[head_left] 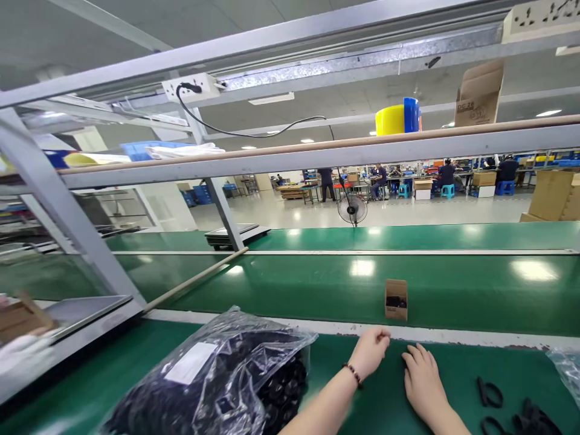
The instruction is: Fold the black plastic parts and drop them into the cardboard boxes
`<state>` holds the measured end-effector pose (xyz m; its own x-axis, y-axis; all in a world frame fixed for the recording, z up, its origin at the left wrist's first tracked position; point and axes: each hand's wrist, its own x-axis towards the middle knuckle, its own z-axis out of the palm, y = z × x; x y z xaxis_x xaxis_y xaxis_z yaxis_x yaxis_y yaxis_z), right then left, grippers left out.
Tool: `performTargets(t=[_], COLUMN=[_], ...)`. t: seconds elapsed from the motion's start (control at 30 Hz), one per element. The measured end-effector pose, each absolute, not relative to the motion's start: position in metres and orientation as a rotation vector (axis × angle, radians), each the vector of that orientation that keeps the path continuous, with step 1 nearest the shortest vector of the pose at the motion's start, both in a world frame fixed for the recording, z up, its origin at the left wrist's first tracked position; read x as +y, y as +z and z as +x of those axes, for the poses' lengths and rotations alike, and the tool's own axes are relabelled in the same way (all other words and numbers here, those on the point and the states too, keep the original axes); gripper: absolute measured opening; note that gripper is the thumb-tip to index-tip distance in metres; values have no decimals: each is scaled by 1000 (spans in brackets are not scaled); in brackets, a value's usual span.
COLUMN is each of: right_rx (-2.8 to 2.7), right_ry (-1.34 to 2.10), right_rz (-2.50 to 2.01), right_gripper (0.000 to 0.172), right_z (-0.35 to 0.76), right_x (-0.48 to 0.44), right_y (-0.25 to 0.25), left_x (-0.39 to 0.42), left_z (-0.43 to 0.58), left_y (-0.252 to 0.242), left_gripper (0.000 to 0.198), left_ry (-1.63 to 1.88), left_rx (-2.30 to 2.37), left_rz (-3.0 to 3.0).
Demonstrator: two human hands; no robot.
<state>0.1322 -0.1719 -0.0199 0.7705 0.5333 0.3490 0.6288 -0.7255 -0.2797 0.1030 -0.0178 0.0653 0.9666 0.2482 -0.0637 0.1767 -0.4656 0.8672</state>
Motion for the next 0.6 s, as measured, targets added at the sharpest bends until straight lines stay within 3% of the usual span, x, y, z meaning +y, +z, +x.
performTargets(t=[0.2,0.43,0.6], right_rx=[-914,-950,-959], right_ry=[-309,-343,-365], right_rz=[-2583,-2516,-2471], right_gripper=[39,37,36], right_z=[137,139,139], right_x=[-179,-190,-193], right_y=[-30,-37,-35], left_x=[-26,-39,-50], left_z=[8,-9,-12], left_y=[44,39,22], left_gripper=[14,3,16], left_ry=[-109,-47,-190], left_rx=[164,-28,-374], left_rz=[2279,2487,2236])
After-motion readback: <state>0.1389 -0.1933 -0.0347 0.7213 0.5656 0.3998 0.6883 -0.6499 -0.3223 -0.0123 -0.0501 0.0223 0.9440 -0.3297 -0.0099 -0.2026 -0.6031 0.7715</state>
